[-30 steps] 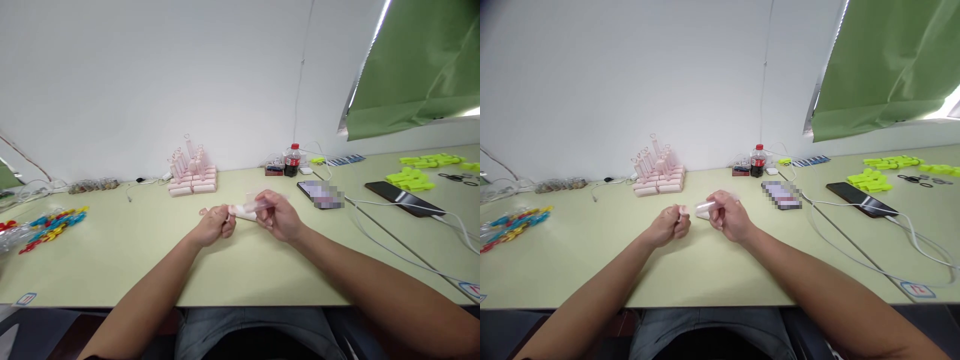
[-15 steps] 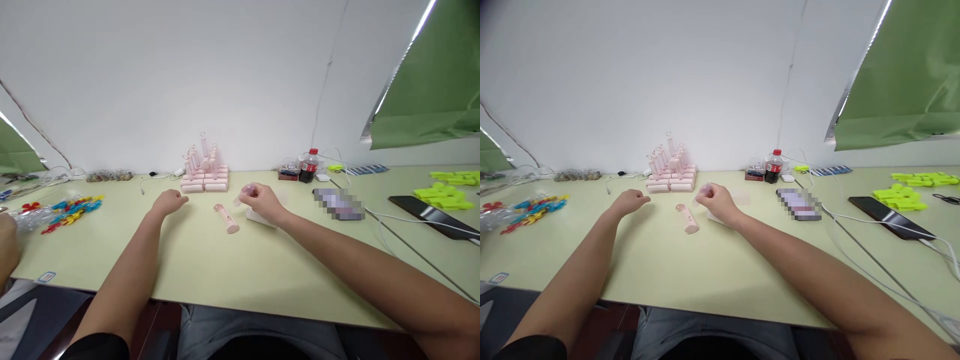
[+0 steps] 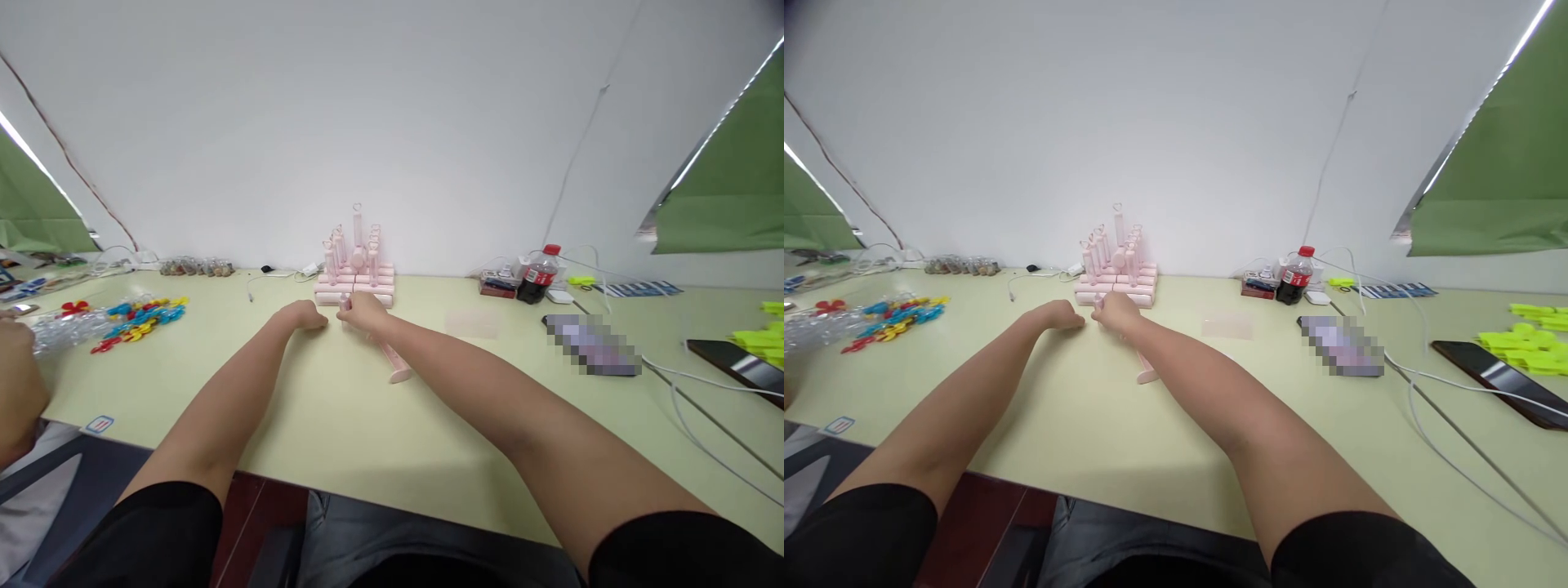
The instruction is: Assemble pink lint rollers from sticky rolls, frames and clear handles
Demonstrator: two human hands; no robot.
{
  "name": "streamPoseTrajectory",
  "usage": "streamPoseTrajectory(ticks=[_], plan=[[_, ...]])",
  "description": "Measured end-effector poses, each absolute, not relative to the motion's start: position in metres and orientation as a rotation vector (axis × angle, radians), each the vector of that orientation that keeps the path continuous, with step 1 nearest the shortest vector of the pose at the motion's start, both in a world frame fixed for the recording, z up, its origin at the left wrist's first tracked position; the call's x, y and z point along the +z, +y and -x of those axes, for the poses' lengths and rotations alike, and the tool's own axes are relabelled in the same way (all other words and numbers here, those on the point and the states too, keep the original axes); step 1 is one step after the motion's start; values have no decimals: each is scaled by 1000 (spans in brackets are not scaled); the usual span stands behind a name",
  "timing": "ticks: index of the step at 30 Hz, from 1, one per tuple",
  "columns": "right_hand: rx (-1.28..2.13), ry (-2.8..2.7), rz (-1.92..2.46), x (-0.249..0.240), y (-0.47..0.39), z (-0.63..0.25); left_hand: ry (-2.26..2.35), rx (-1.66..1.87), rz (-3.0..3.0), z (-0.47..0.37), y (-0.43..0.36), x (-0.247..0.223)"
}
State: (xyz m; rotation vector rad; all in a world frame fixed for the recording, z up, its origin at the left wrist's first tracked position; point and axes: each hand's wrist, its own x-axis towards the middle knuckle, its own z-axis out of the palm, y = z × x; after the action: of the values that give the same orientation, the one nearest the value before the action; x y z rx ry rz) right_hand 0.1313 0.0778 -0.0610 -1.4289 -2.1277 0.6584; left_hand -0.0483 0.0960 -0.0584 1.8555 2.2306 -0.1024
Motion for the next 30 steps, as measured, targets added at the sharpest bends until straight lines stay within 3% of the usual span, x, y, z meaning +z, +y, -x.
streamPoseTrajectory(ticks=[7, 12, 17, 21, 24, 30], plan=[[675, -2153, 1482, -61, 73, -130, 2209, -141, -1834, 50, 95, -64], [647, -2217, 1474, -53, 64, -142, 2161, -125, -1808, 55, 77, -44], [464, -2292, 1511, -40, 38, -211, 2427, 468, -1823, 51, 36, -5], [337, -2294, 1681, -46, 3, -280, 2147, 794, -2034, 3, -6, 15], [241, -2390, 1829, -63, -20, -313, 1782, 614, -2327, -43, -21, 13], [290, -2310, 1705, -88, -32, -334, 1407, -201, -2758, -86, -3, -21]])
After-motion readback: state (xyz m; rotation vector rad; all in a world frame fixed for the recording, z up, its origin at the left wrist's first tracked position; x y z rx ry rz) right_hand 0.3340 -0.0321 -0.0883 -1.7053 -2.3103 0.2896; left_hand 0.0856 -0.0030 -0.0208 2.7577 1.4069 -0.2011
